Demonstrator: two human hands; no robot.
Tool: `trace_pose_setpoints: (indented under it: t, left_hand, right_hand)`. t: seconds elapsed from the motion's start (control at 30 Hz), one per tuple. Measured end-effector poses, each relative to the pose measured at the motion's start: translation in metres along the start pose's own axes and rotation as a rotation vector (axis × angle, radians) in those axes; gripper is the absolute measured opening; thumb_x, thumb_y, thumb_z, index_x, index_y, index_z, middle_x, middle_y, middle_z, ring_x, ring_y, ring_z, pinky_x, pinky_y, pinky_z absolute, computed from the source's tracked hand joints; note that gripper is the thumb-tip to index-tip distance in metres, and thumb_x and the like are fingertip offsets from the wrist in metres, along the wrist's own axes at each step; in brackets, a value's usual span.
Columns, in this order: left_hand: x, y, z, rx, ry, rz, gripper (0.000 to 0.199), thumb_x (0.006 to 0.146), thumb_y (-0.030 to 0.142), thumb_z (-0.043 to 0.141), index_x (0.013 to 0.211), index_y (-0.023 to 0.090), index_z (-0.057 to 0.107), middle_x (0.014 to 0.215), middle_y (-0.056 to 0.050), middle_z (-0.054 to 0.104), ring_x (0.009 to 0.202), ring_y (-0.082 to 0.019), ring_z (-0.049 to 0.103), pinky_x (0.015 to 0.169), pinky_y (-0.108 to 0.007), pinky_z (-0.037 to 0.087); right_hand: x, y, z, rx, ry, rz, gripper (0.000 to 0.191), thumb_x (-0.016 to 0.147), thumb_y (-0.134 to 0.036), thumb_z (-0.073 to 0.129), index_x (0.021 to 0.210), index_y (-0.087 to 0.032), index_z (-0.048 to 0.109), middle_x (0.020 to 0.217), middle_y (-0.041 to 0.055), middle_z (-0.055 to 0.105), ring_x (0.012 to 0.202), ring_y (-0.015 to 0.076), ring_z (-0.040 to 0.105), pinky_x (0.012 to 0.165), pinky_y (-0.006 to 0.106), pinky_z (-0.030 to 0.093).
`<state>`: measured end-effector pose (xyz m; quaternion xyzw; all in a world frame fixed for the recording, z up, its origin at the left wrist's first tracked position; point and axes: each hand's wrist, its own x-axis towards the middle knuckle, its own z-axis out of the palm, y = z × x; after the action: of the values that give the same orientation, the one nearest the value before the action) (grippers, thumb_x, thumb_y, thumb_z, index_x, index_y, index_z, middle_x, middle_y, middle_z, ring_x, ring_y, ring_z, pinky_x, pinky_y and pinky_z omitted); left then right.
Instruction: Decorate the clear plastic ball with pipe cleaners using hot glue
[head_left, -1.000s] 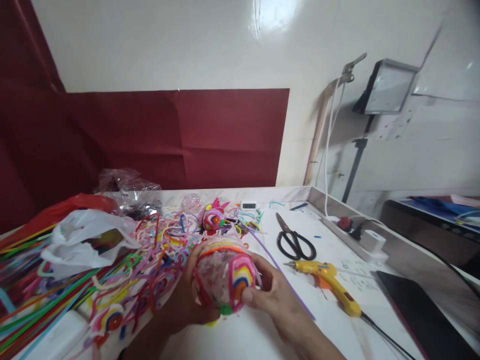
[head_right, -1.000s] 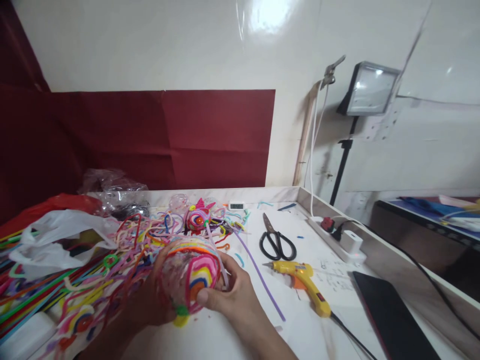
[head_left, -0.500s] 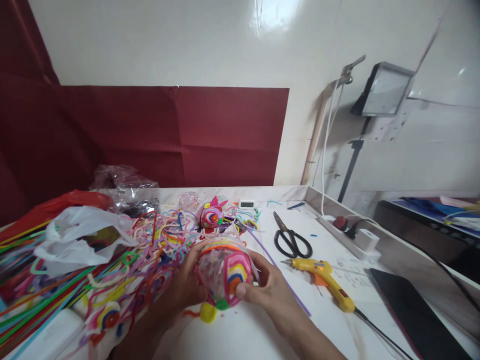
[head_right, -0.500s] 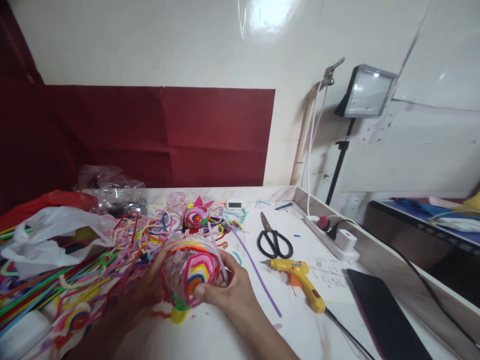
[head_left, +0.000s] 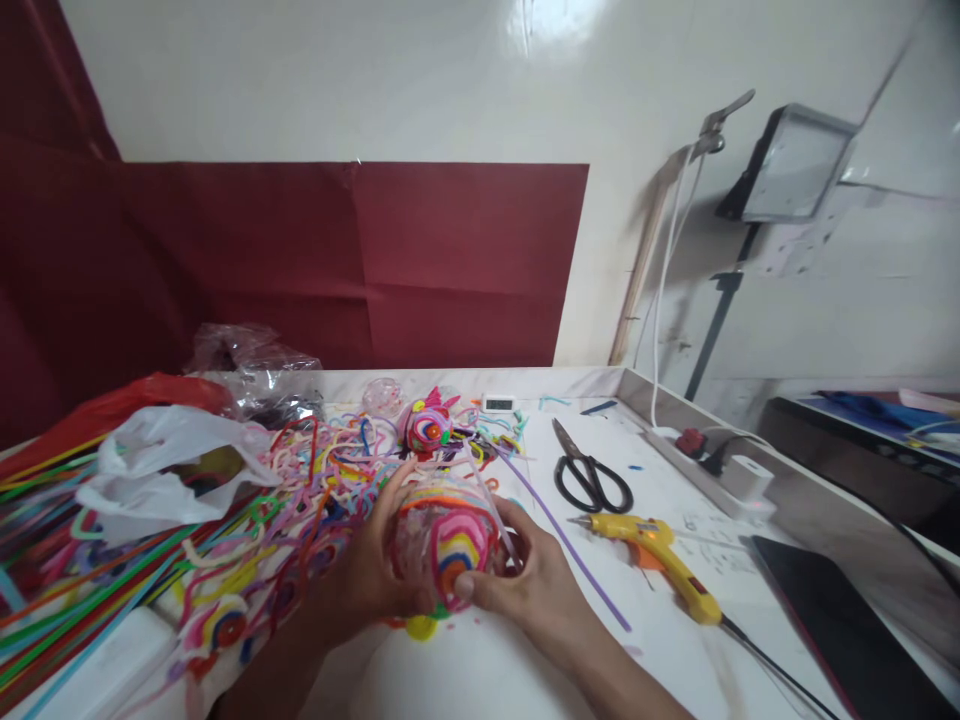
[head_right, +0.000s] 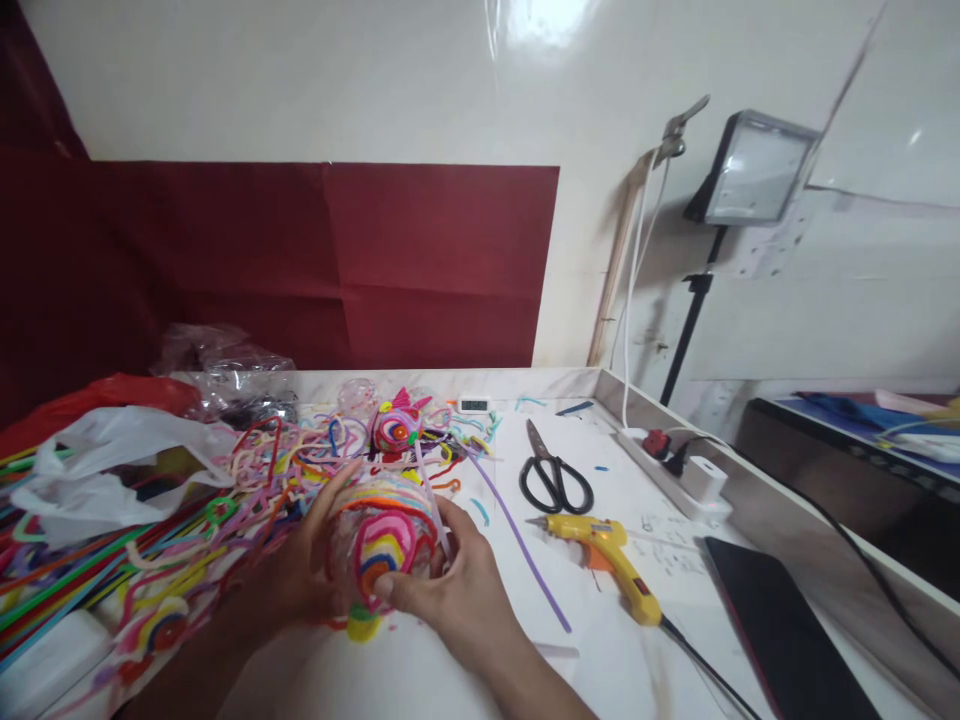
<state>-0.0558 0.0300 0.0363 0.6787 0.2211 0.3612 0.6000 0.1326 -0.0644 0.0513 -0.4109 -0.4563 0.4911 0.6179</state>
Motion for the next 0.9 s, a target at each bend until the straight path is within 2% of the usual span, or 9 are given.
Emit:
trace_pose_setpoints:
  t: [0.07, 0.2, 0.3, 0.43, 0.57, 0.7, 0.8, 0.9]
  left_hand:
    - [-0.001, 0.005, 0.001, 0.016, -0.024, -0.035, 0.141, 0.045, 0.049, 0.096, 0.155, 0.027, 0.011, 0.159, -0.018, 0.032, 0.142, -0.041, 0.039, 0.115, -0.050, 0.038]
    - [0.000, 0.010, 0.002, -0.017, -0.049, -0.096, 0.144, 0.043, 0.046, 0.097, 0.155, 0.025, 0.009, 0.154, -0.021, 0.040, 0.133, -0.041, 0.051, 0.106, -0.051, 0.047]
    - [0.001, 0.009, 0.001, 0.007, -0.039, -0.091, 0.138, 0.043, 0.039, 0.098, 0.154, 0.027, 0.017, 0.152, -0.019, 0.044, 0.132, -0.040, 0.052, 0.107, -0.050, 0.047]
    - [0.000, 0.004, -0.003, 0.089, -0.040, -0.079, 0.121, 0.047, 0.033, 0.096, 0.148, 0.030, 0.031, 0.148, -0.014, 0.050, 0.127, -0.038, 0.057, 0.105, -0.050, 0.049]
    - [0.000, 0.003, -0.004, 0.157, -0.022, -0.075, 0.113, 0.048, 0.034, 0.095, 0.143, 0.028, 0.033, 0.131, -0.012, 0.062, 0.112, -0.035, 0.067, 0.094, -0.048, 0.056]
    - [0.001, 0.003, -0.004, 0.237, -0.001, -0.034, 0.111, 0.049, 0.031, 0.093, 0.142, 0.028, 0.033, 0.127, -0.011, 0.065, 0.108, -0.034, 0.068, 0.092, -0.045, 0.058]
    - [0.002, 0.002, -0.007, 0.301, 0.017, 0.042, 0.108, 0.049, 0.029, 0.091, 0.142, 0.025, 0.037, 0.130, -0.013, 0.064, 0.112, -0.037, 0.067, 0.094, -0.046, 0.057]
    - [0.002, -0.001, -0.012, 0.337, 0.075, 0.051, 0.113, 0.044, 0.025, 0.089, 0.144, 0.024, 0.038, 0.131, -0.014, 0.064, 0.110, -0.039, 0.066, 0.091, -0.046, 0.058]
  right_hand:
    - [0.000, 0.002, 0.003, 0.011, 0.020, -0.002, 0.076, 0.050, -0.026, 0.096, 0.118, -0.022, 0.062, 0.102, 0.0019, 0.078, 0.093, 0.0240, 0.073, 0.078, 0.029, 0.060]
    - [-0.002, 0.005, 0.008, 0.008, 0.069, -0.012, 0.079, 0.048, -0.022, 0.095, 0.118, -0.022, 0.060, 0.102, 0.0015, 0.075, 0.093, 0.0237, 0.072, 0.080, 0.030, 0.059]
    - [-0.004, 0.005, 0.010, -0.031, 0.097, -0.002, 0.081, 0.047, -0.021, 0.094, 0.120, -0.022, 0.058, 0.105, 0.0030, 0.073, 0.094, 0.0248, 0.071, 0.082, 0.033, 0.058]
    - [-0.005, 0.004, 0.012, -0.126, 0.119, -0.003, 0.082, 0.049, -0.022, 0.091, 0.123, -0.022, 0.057, 0.112, 0.0058, 0.069, 0.096, 0.0258, 0.069, 0.081, 0.035, 0.058]
    - [-0.005, 0.004, 0.011, -0.247, 0.089, -0.033, 0.080, 0.052, -0.026, 0.089, 0.126, -0.021, 0.058, 0.116, 0.0087, 0.066, 0.101, 0.0281, 0.066, 0.083, 0.038, 0.056]
    - [-0.006, -0.001, 0.008, -0.330, 0.062, -0.055, 0.083, 0.055, -0.031, 0.089, 0.131, -0.022, 0.057, 0.116, 0.0076, 0.066, 0.100, 0.0264, 0.064, 0.082, 0.035, 0.054]
    - [-0.004, -0.011, -0.003, -0.405, 0.090, -0.065, 0.073, 0.067, -0.045, 0.080, 0.133, -0.021, 0.059, 0.111, 0.0076, 0.068, 0.084, 0.0213, 0.063, 0.072, 0.032, 0.052]
    - [-0.001, -0.022, -0.025, -0.561, 0.222, -0.126, 0.050, 0.082, -0.050, 0.061, 0.118, -0.017, 0.070, 0.099, 0.0084, 0.069, 0.077, 0.0203, 0.061, 0.070, 0.032, 0.050]
